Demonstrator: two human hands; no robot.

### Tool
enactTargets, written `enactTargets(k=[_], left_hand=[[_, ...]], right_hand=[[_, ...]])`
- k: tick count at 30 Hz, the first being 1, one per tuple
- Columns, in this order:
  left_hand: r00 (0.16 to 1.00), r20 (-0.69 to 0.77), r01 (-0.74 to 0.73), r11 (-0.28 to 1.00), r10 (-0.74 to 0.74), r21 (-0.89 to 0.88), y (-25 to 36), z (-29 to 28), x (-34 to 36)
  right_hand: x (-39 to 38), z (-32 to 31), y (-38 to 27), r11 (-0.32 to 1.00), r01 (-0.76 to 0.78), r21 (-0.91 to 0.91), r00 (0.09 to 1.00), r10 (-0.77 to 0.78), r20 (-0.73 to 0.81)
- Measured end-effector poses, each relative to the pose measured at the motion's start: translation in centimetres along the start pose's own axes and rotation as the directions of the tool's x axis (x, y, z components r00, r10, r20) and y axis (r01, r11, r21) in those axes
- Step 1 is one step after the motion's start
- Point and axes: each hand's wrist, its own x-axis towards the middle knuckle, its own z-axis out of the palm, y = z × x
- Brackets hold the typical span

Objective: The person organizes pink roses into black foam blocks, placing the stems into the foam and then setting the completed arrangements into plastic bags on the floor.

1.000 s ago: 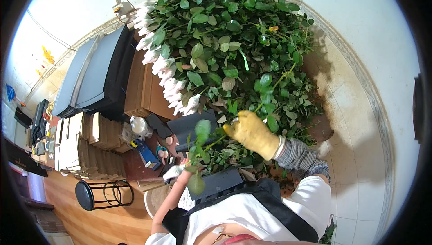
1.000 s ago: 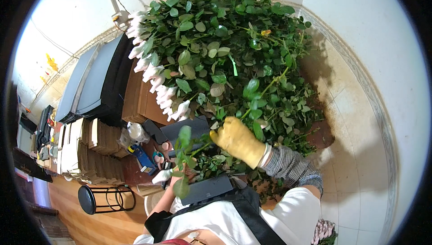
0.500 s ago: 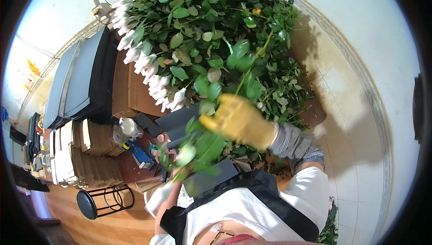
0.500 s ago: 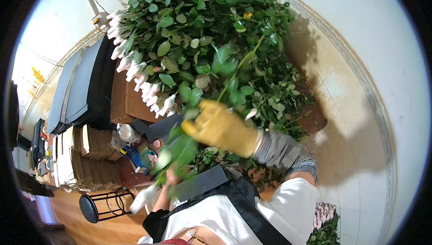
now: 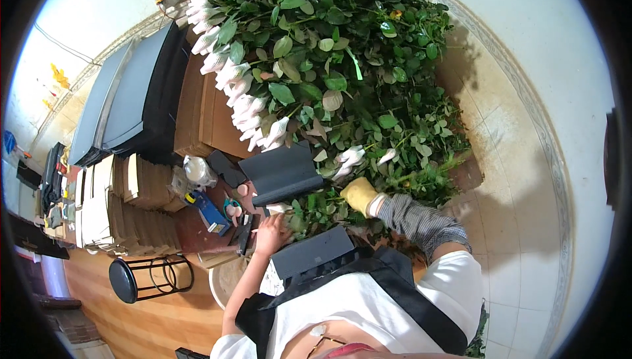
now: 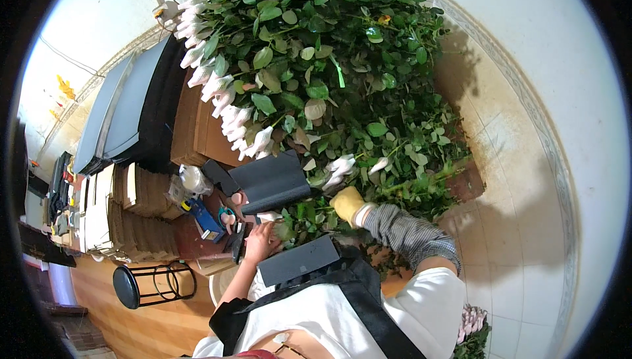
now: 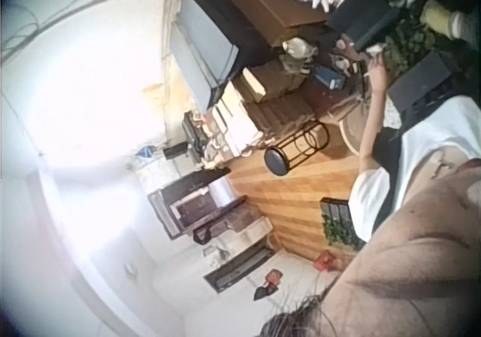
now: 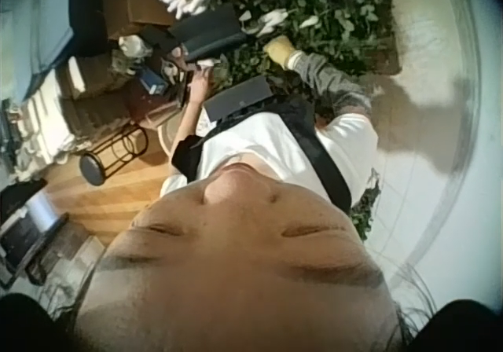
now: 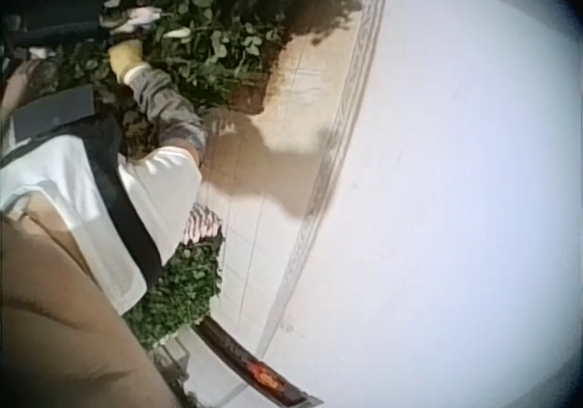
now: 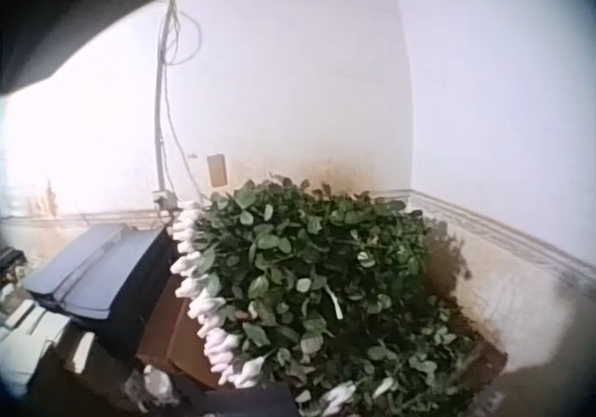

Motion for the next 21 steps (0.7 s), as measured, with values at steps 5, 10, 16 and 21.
enactTargets(k=[5,10,16,21], left_hand=[[0.998,0.019,-0.064,0.978,0.061,0.197,2.5,-3.7,1.9],[0.992,0.125,0.011,0.986,-0.033,0.167,1.4,-2.6,1.5],[0.995,0.077,0.048,0.982,-0.063,0.183,0.9,-1.7,2.0],[0.986,0.092,0.129,0.988,-0.137,0.087,0.7,-1.1,0.6]], right_hand=[[0.5,2.0,-2.4,0.958,-0.276,0.080,0.955,0.283,-0.093],[-1.1,6.0,-2.5,0.889,-0.042,0.456,0.891,0.240,-0.386],[-0.5,7.3,3.5,0.485,0.008,0.874,1.000,-0.027,0.006],[0.0,-15.3,14.6,0.581,0.455,0.675,0.842,-0.034,-0.538]])
